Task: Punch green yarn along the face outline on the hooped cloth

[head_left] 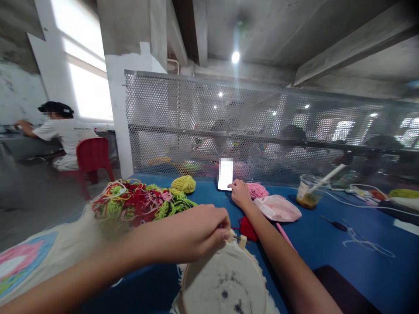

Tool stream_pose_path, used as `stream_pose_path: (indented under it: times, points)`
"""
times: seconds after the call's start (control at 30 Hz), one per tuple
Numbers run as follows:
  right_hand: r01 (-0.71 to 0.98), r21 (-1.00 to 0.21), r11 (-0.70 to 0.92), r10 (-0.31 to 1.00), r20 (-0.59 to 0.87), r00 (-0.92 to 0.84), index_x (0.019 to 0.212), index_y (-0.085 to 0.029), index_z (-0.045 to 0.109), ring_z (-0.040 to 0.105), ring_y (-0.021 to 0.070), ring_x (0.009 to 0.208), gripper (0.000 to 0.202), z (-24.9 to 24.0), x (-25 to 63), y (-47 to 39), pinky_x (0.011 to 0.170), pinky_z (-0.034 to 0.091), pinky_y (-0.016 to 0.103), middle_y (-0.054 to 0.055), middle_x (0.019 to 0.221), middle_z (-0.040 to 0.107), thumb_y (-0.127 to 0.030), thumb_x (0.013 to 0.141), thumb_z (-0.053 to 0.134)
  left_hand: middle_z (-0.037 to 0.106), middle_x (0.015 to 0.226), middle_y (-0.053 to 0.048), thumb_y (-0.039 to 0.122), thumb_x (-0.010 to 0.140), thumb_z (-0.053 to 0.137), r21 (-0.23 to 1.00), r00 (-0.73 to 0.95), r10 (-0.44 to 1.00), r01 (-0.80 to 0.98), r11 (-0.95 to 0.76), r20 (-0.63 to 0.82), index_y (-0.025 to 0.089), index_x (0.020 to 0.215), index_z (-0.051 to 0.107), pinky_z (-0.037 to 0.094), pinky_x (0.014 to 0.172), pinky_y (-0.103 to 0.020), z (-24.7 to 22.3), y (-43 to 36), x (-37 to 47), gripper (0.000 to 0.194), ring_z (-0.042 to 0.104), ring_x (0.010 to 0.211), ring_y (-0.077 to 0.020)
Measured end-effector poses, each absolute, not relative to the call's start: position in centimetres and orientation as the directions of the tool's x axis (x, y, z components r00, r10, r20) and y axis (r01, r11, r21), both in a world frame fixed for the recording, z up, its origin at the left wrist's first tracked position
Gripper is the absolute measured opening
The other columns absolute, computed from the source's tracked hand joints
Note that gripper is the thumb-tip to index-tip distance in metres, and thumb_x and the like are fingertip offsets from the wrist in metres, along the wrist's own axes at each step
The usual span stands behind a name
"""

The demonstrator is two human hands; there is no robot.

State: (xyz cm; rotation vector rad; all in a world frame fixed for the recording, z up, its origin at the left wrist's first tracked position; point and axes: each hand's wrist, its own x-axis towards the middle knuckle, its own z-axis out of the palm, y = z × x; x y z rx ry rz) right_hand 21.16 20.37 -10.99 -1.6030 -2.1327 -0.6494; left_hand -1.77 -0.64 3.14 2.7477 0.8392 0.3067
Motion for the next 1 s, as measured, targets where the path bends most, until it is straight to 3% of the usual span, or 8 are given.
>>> stream_pose_path:
  times: [0.6, 0.87, 1.0]
  points:
    - [0.972, 0.088, 0.217, 0.780, 0.583, -0.227, 0.104, -0.015, 0.053, 0.053, 0.0179, 0.094, 0.024, -11.0, 21.7, 20.3, 0.080, 0.043, 0.039, 0.007, 0.107, 0.054, -0.027, 0.084, 0.048, 0.055, 0.079, -0.003, 0.027, 0.088, 0.032, 0.241, 0.815, 0.559, 0.518, -0.821, 0.152, 0.018, 0.086, 0.050, 0.036, 0.068, -0.028, 3.2, -0.6, -1.4, 0.020, 0.046, 0.075, -0.0155]
    - [0.975, -0.021, 0.223, 0.782, 0.600, -0.166, 0.103, -0.014, 0.053, 0.052, 0.0184, 0.095, 0.024, -9.7, 21.4, 19.5, 0.081, 0.042, 0.040, 0.007, 0.107, 0.053, -0.028, 0.084, 0.048, 0.058, 0.086, -0.003, 0.028, 0.086, 0.036, 0.430, 0.826, 0.559, 0.482, -0.763, 0.066, 0.016, 0.089, 0.052, 0.038, 0.062, -0.023, 3.2, 0.1, -1.7, 0.020, 0.050, 0.073, -0.0122]
    - [0.960, -0.131, 0.249, 0.815, 0.564, -0.134, 0.104, -0.014, 0.053, 0.052, 0.0187, 0.096, 0.025, -8.1, 20.5, 18.6, 0.082, 0.042, 0.040, 0.007, 0.109, 0.052, -0.028, 0.084, 0.048, 0.058, 0.079, -0.002, 0.034, 0.088, 0.033, 0.407, 0.853, 0.516, 0.446, -0.797, 0.075, 0.016, 0.085, 0.054, 0.038, 0.060, -0.023, 2.9, 0.2, -1.6, 0.028, 0.050, 0.069, -0.0114]
